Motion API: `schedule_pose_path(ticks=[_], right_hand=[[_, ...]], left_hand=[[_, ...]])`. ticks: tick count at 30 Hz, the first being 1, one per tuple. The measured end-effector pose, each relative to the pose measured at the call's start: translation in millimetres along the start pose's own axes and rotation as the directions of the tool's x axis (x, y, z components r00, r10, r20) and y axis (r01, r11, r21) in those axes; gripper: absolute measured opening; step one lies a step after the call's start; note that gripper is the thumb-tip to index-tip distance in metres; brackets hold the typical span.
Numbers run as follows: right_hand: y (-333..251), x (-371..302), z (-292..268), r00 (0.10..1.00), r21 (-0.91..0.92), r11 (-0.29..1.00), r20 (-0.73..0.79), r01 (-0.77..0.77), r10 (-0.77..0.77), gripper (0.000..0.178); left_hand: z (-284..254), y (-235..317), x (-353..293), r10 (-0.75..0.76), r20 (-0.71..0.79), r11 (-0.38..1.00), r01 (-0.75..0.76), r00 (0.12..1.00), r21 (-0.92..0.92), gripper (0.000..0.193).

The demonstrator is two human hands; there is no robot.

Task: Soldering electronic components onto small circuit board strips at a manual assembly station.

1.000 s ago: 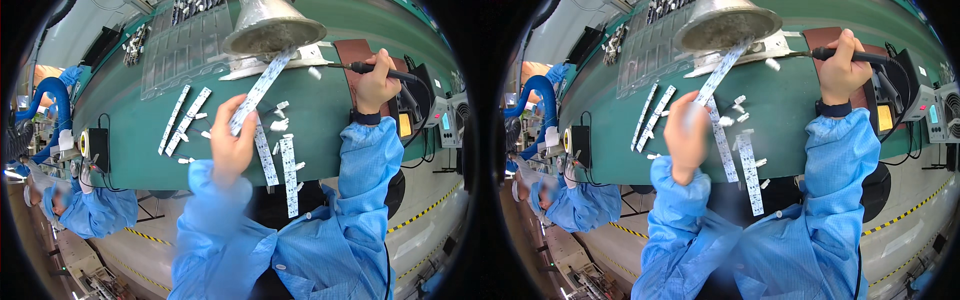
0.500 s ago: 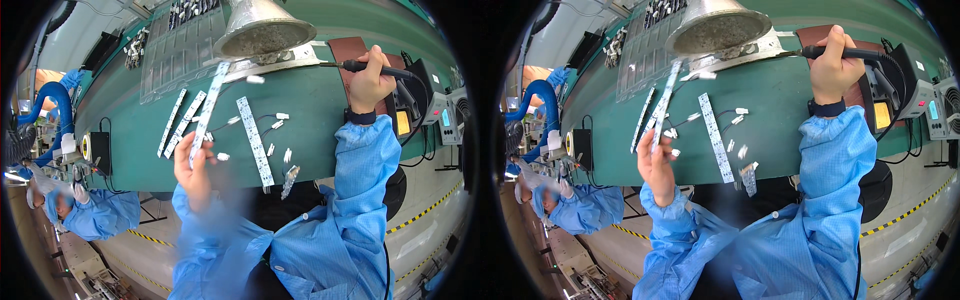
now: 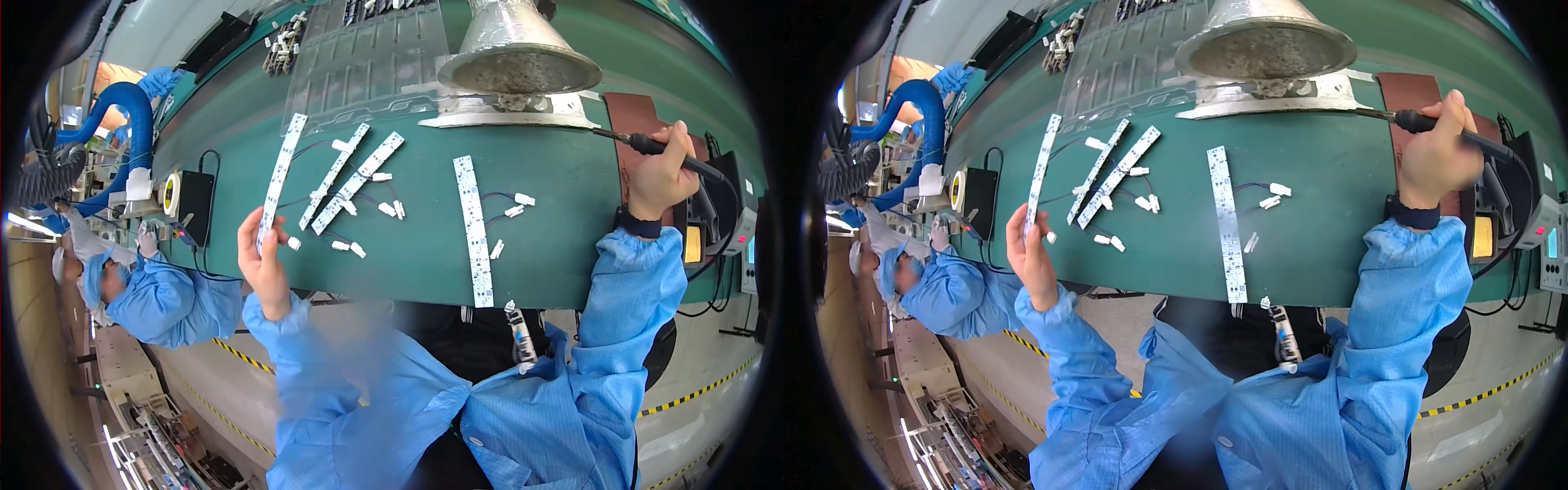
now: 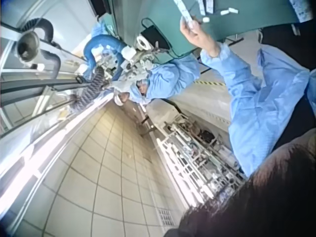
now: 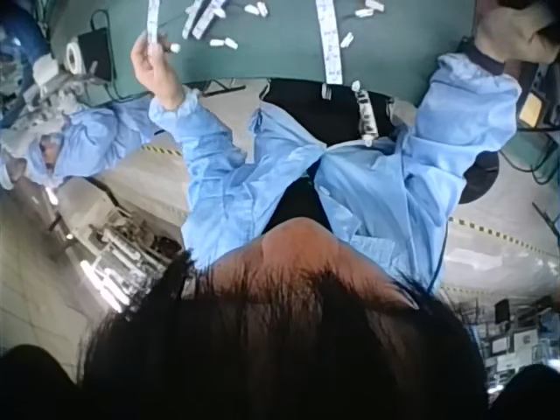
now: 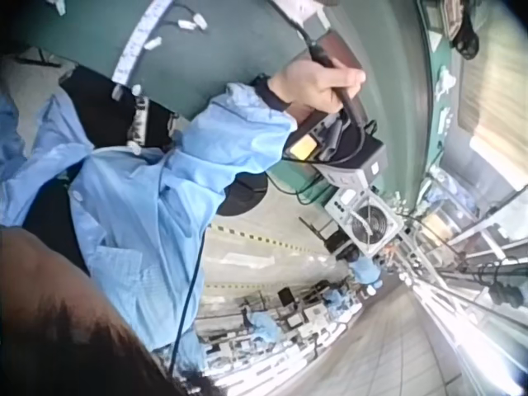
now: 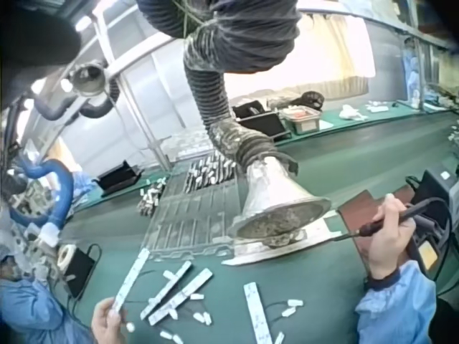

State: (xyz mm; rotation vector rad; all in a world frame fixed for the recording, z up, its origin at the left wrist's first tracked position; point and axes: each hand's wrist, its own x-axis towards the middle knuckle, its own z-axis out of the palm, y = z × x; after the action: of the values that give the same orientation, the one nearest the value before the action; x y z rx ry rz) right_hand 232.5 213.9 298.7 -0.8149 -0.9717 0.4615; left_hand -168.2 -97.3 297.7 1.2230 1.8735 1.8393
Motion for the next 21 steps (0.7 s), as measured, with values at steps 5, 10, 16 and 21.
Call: schedule_pose_path(ticks=[5, 10, 16, 21], right_hand=[[-4, 1, 2, 1.0, -0.017, 0.999, -0.002, 0.028, -0.028, 0.036], [3, 1, -3, 1.0, -0.021, 1.0, 0.008, 0.0, 0.0, 0.033], [3, 3, -1, 1.0, -0.036, 0.999, 0.006, 0.008, -0.007, 0.033], [2, 2, 2, 1.0, -0.037, 0.999, 0.013, 0.025, -0.024, 0.034]], left_hand=[[0, -18, 29, 0.036, 0.068, 0.999, -0.038, 0.997, 0.022, 0.035], [-18, -21, 33, 0.059, 0.11, 0.997, -0.054, 0.992, -0.051, 0.038], [-20, -28, 36, 0.009, 0.144, 0.975, 0.023, 0.99, -0.22, 0.042], [0, -41, 34, -0.12, 0.208, 0.944, 0.046, 0.971, 0.327, 0.029]])
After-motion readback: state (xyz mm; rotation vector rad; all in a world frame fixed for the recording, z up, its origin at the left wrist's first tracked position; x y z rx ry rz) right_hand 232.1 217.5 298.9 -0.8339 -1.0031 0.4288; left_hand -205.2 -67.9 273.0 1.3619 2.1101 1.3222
